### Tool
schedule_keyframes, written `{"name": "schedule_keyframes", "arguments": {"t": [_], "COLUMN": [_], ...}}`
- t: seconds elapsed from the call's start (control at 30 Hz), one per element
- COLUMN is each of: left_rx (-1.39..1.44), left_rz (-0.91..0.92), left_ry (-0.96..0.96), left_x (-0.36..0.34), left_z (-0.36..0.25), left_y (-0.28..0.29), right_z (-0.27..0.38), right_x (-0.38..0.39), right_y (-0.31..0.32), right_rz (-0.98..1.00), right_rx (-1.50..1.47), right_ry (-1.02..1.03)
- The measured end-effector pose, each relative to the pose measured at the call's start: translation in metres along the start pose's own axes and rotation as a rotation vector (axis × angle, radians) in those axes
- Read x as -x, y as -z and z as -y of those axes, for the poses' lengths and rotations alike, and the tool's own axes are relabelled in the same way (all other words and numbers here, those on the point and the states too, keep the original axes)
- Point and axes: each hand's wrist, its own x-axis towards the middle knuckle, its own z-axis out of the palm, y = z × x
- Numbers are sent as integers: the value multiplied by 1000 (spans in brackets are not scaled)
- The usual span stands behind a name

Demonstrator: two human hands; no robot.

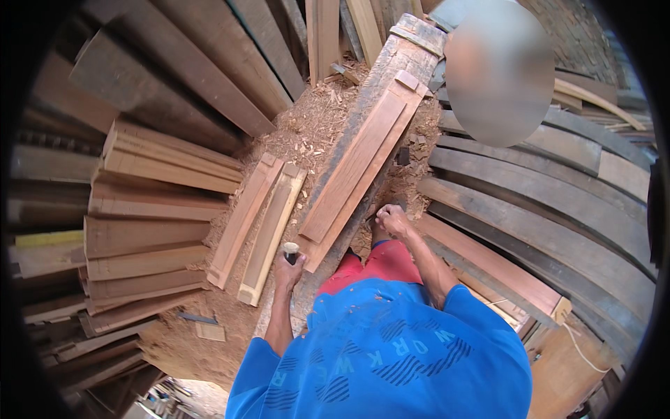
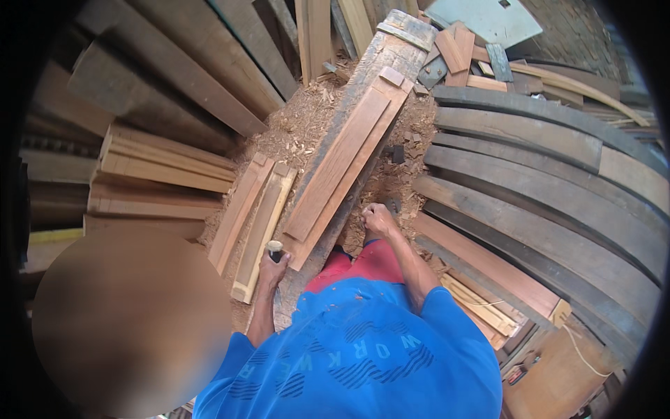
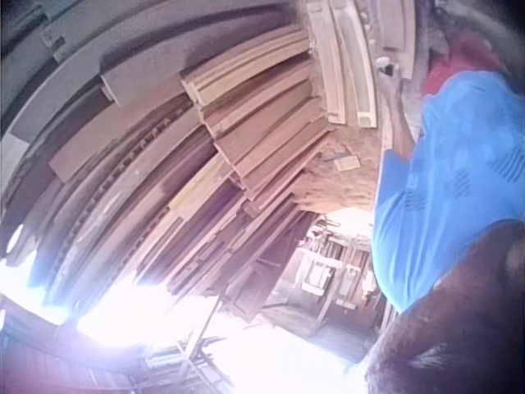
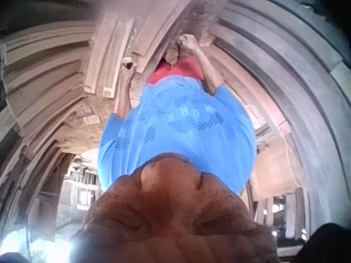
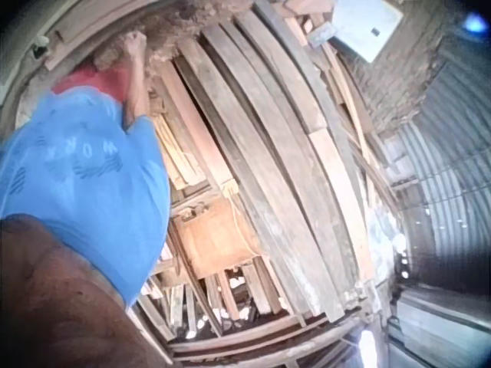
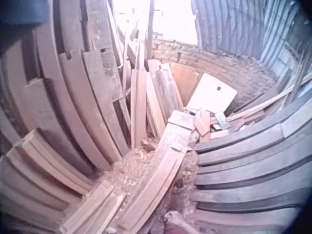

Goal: The person uses a chisel and a mallet to carve a groove into a wooden plank resting on a workbench. They repeatedly strike the chisel to remove wood, then clear the shavings and inspect the groove. The person handles multiple planks, moving them aside and selecting new pieces to work on.

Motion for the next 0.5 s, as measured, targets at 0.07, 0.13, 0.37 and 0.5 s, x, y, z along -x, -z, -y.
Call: {"name": "schedule_keyframes", "arguments": {"t": [0.07, 0.13, 0.37, 0.5], "left_rx": [0, 26, -17, -98], "left_rz": [-1, 36, 10, 64], "left_ry": [-22, -44, -112, -97], "left_x": [-12, -24, -47, -50], "left_z": [-1, -3, -32, -50], "left_y": [-12, -19, -41, -33], "right_z": [-24, -41, -75, -128], "right_x": [-9, -17, -54, -152], "right_y": [6, 16, 60, 79], "right_rz": [-8, -13, -125, -185], "right_rx": [10, 117, 22, 209], "right_ry": [51, 67, 28, 109]}}
